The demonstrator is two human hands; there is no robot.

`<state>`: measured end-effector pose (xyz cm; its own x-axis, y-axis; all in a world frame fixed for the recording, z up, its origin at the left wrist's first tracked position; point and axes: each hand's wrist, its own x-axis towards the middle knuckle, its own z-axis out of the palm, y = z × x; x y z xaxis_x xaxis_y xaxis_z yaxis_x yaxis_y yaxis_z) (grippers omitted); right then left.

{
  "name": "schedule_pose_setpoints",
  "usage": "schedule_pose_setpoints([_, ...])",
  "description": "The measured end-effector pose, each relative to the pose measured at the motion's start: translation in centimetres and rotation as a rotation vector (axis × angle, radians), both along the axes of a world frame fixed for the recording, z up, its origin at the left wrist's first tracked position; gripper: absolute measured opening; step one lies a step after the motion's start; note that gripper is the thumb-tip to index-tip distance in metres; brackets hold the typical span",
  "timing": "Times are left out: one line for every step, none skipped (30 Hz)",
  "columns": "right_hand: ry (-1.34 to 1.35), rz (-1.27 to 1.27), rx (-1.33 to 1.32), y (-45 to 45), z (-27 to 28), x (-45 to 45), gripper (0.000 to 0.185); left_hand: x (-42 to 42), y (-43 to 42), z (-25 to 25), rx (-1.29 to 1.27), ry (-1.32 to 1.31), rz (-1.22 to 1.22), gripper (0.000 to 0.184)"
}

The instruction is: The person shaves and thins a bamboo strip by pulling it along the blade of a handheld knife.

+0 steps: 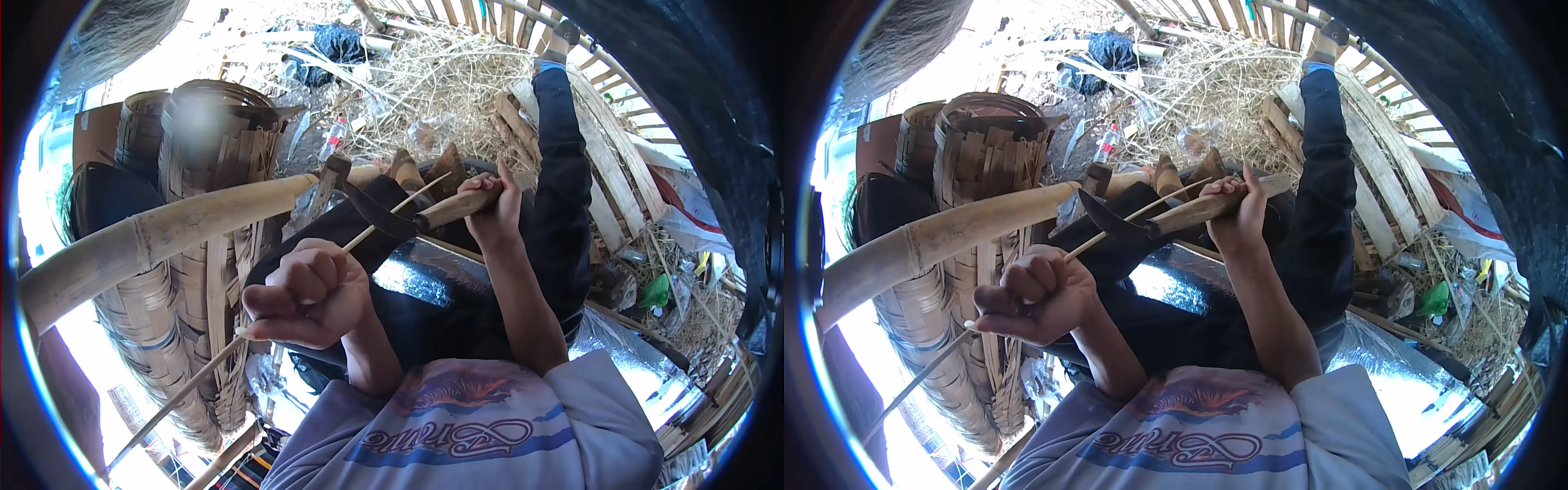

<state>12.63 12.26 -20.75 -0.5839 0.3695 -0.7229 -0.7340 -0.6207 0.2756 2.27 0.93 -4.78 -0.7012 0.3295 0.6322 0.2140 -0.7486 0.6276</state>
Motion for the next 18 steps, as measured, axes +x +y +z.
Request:
schedule_pose_setpoints([0.004, -0.003, 0.013, 0.5, -0.8, -0.1, 0.038, -0.4, 0.3, -0.1, 0.025, 0.005, 0.015, 0.044])
schedule_pose_setpoints([-0.066, -0.022, -0.006, 0.4, -2.3, -0.1, 0.037, -0.3, 0.4, 0.0, 0.034, 0.007, 0.019, 0.044])
schedule_pose_setpoints([-0.133, -0.042, -0.026, 0.4, -3.9, 0.0, 0.037, -0.3, 0.4, 0.1, 0.018, 0.016, 0.007, 0.045])
schedule_pose_setpoints([-0.146, -0.05, -0.027, 0.5, -3.2, -0.1, 0.037, -0.3, 0.5, 0.1, 0.0, 0.024, -0.009, 0.045])
schedule_pose_setpoints([-0.144, -0.051, -0.029, 0.5, -2.7, -0.1, 0.037, -0.5, 0.4, 0.1, -0.002, 0.025, -0.011, 0.045])
schedule_pose_setpoints([-0.135, -0.044, 0.016, 0.3, -2.2, 0.1, 0.038, -0.5, 0.3, 0.1, -0.024, 0.056, -0.007, 0.045])
schedule_pose_setpoints([-0.135, -0.034, 0.052, -0.1, -1.4, 0.5, 0.038, -0.3, 0.0, 0.1, -0.055, 0.079, -0.002, 0.045])
schedule_pose_setpoints([0.012, -0.035, 0.013, 0.1, -2.1, 0.8, 0.038, 0.1, 0.5, 0.3, -0.022, 0.027, -0.042, 0.046])
schedule_pose_setpoints([0.012, -0.036, 0.019, 0.3, -2.1, 0.6, 0.038, 0.0, 0.7, 0.3, -0.016, 0.027, -0.043, 0.046])
schedule_pose_setpoints([-0.043, -0.026, 0.022, 0.4, -2.0, 0.2, 0.038, 0.0, 0.8, 0.3, -0.014, 0.034, -0.035, 0.046])
schedule_pose_setpoints([-0.099, -0.015, 0.021, 0.3, -2.0, 0.0, 0.038, 0.0, 0.8, 0.4, -0.018, 0.042, -0.026, 0.046])
schedule_pose_setpoints([-0.087, -0.018, -0.055, 0.2, -3.4, 0.1, 0.038, -0.1, 0.7, 0.5, -0.013, 0.047, -0.025, 0.046])
schedule_pose_setpoints([-0.08, -0.019, -0.05, 0.0, -4.5, 0.1, 0.038, -0.3, 0.5, 0.4, -0.035, 0.064, -0.042, 0.046])
schedule_pose_setpoints([-0.086, -0.029, -0.063, -0.2, -5.2, 0.2, 0.038, -0.4, 0.4, 0.4, -0.059, 0.082, -0.06, 0.046])
schedule_pose_setpoints([-0.097, -0.038, -0.083, -0.6, -6.0, 0.4, 0.038, -0.4, 0.5, 0.4, -0.062, 0.083, -0.06, 0.046])
schedule_pose_setpoints([-0.08, -0.04, -0.043, -0.7, -4.1, 0.5, 0.037, -0.1, 0.5, 0.4, -0.069, 0.092, -0.062, 0.046])
schedule_pose_setpoints([-0.088, -0.043, -0.056, -0.7, -2.4, 0.3, 0.037, 0.1, 0.5, 0.4, -0.077, 0.098, -0.064, 0.047])
schedule_pose_setpoints([-0.062, -0.02, -0.064, -0.4, -0.8, -0.1, 0.036, 0.2, 0.5, 0.4, -0.084, 0.089, -0.062, 0.047])
